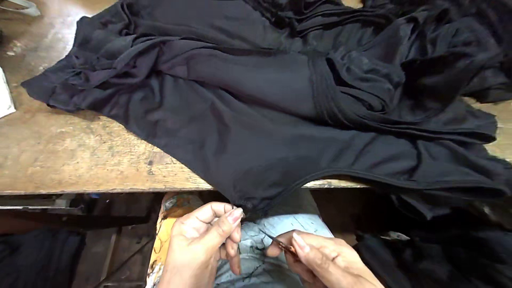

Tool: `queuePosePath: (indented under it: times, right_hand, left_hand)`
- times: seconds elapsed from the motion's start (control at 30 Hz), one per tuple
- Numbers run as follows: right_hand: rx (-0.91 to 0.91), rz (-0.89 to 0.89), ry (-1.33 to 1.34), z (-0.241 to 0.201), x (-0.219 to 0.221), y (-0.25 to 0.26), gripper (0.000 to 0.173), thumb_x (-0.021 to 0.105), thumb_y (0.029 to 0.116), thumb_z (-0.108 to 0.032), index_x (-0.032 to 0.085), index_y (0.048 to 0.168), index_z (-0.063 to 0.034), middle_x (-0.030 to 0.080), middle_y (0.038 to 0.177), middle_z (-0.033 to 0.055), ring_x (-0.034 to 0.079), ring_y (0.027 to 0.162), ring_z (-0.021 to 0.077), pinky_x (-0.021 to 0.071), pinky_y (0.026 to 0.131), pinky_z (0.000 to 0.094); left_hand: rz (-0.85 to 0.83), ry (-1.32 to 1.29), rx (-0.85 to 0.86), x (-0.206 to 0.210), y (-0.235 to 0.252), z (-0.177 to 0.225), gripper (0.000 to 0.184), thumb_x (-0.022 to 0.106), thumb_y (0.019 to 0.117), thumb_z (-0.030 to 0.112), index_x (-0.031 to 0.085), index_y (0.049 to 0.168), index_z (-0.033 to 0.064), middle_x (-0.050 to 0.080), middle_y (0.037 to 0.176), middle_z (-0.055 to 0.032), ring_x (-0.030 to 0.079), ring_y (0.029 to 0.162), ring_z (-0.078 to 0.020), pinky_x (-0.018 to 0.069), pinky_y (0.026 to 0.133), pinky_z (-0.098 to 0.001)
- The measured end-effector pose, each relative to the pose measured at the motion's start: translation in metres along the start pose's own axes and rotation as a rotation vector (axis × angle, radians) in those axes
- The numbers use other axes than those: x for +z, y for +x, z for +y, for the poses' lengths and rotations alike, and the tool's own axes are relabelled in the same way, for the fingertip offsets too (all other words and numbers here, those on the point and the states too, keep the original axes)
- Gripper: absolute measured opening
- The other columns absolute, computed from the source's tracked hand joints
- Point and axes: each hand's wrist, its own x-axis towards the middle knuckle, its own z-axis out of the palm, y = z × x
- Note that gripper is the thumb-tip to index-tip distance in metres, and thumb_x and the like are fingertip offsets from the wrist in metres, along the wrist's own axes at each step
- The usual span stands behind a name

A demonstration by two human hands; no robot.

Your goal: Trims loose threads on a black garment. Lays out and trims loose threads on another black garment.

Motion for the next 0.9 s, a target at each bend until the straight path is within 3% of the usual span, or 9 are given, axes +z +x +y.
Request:
queuePosePath:
  times: [0.33,0.53,0.63,0.73,0.9]
  right_hand:
    - [0.062,0.074,0.057,-0.008,0.024,0.010,0.035,0.042,0.1111,-0.021,0.071,0.099,-0.0056,0.045,0.064,-0.0100,0.035,0.050,-0.0018,0.0299,0.045,0.0166]
    - [0.021,0.221,0.034,-0.007,0.032,0.012,0.031,0.050,0.1082,-0.020,0.071,0.087,-0.0100,0.048,0.062,-0.0123,0.035,0.049,-0.0051,0.0284,0.044,0.0142]
    - [-0.025,0.177,-0.009,-0.001,0.027,0.016,0.033,0.050,0.1092,-0.021,0.069,0.086,-0.0078,0.049,0.063,-0.0097,0.035,0.050,-0.0028,0.0270,0.045,0.0163]
    - [-0.030,0.091,0.006,-0.004,0.026,0.020,0.035,0.048,0.1100,-0.025,0.071,0.091,-0.0073,0.048,0.065,-0.0100,0.035,0.051,-0.0030,0.0264,0.046,0.0160]
    - [0.001,0.075,-0.036,-0.011,0.033,0.031,0.034,0.050,0.1087,-0.025,0.072,0.089,-0.0075,0.048,0.063,-0.0103,0.035,0.051,-0.0033,0.0265,0.046,0.0156]
  left_hand:
    - [-0.026,0.034,0.103,-0.004,-0.017,-0.006,0.008,0.064,0.0982,0.003,0.071,0.098,-0.0013,0.068,0.072,-0.0056,0.063,0.053,-0.0098,0.0562,0.048,-0.0256]
    - [0.001,0.034,0.122,0.003,-0.016,-0.005,0.008,0.066,0.0956,0.003,0.071,0.090,0.0033,0.067,0.070,-0.0012,0.063,0.053,-0.0066,0.0542,0.046,-0.0228]
    - [-0.048,0.040,0.148,-0.009,-0.016,-0.009,0.006,0.067,0.0968,0.003,0.071,0.096,-0.0003,0.068,0.072,-0.0042,0.064,0.054,-0.0096,0.0579,0.050,-0.0261]
    - [-0.044,0.067,0.156,-0.013,-0.016,-0.008,0.005,0.067,0.0962,0.003,0.071,0.096,-0.0004,0.069,0.072,-0.0049,0.064,0.054,-0.0097,0.0580,0.050,-0.0259]
    - [-0.047,0.077,0.156,-0.014,-0.017,-0.008,0.005,0.067,0.0962,0.003,0.072,0.096,-0.0001,0.069,0.072,-0.0054,0.065,0.055,-0.0101,0.0581,0.050,-0.0263]
